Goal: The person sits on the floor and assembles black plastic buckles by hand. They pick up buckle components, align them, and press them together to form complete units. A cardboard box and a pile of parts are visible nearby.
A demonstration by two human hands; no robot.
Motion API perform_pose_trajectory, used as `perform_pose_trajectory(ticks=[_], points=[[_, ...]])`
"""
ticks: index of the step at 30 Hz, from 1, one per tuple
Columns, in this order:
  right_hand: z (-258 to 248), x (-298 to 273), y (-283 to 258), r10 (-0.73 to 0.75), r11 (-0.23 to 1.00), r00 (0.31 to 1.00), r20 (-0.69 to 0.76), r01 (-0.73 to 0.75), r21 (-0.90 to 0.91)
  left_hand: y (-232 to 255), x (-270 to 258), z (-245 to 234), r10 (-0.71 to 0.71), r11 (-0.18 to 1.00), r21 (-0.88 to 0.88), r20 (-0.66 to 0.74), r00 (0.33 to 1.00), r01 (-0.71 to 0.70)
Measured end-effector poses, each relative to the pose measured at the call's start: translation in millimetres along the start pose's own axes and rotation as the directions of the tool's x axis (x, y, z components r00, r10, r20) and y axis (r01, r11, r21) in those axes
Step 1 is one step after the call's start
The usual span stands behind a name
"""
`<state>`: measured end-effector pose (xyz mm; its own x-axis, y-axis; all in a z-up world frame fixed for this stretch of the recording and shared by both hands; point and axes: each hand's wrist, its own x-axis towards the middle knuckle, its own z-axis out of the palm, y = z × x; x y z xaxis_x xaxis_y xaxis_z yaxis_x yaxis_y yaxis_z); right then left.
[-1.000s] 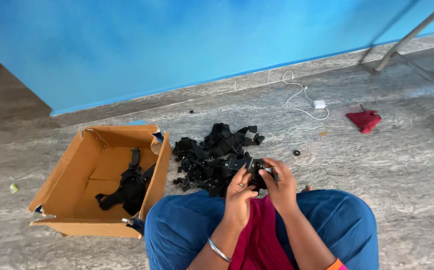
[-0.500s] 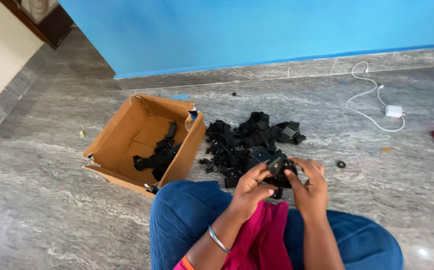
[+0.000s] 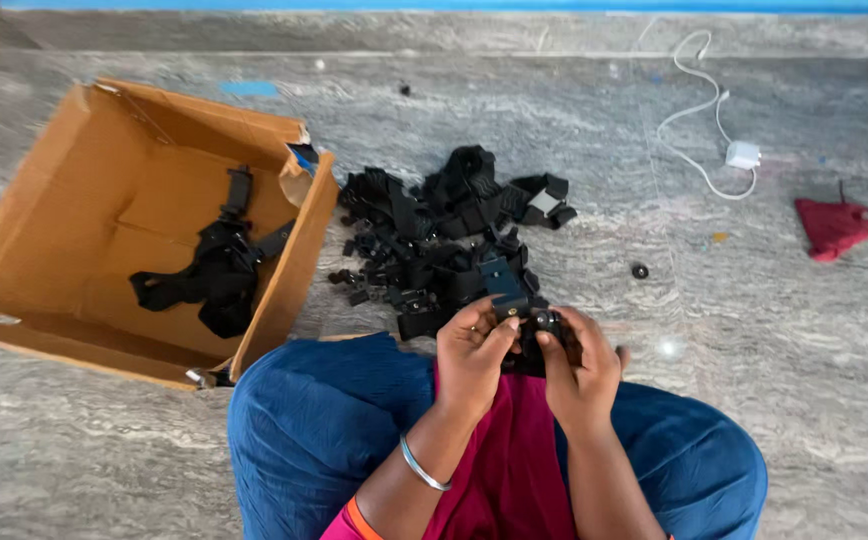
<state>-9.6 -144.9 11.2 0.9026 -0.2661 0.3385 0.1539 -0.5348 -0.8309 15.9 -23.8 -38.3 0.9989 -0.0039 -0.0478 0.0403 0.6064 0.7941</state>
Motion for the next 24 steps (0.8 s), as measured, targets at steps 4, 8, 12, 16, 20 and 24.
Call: perform_pose_trajectory(ticks=[4, 8, 12, 16, 20, 24], points=[[10.3, 6.3, -6.0, 0.005, 0.996, 1.0, 0.03, -0.008, 0.085, 18.4, 3.0, -3.6, -0.083, 0.996, -0.018, -0.033, 0.996, 0.082], [14.6, 0.4, -5.7, -0.034, 0.997, 0.998, 0.052, 0.03, 0.074, 42.2, -4.9, 2.0, 0.017, 0.994, 0.11, 0.021, 1.0, -0.019], [11.6, -8.0, 7.2, 0.06, 0.998, 0.998, 0.024, -0.06, 0.012, 56.5, -7.3, 4.7, 0.134, 0.857, 0.487, 0.106, 0.985, -0.169], [6.6, -8.8, 9.7, 0.159, 0.986, 0.987, 0.012, -0.16, 0.043, 65.7, -5.6, 11.6, 0.161, 0.793, 0.567, 0.161, 0.974, -0.225], [-0.3, -7.4, 0.8, -0.017, 0.999, 0.999, 0.047, 0.019, -0.044, 68.1, -11.6, 18.2, 0.207, 0.752, 0.59, 0.211, 0.955, -0.293], [-5.5, -8.8, -8.6, 0.003, 0.999, 1.0, 0.021, -0.002, -0.044, 65.0, -22.1, 18.5, 0.252, 0.686, 0.639, 0.241, 0.937, -0.348]])
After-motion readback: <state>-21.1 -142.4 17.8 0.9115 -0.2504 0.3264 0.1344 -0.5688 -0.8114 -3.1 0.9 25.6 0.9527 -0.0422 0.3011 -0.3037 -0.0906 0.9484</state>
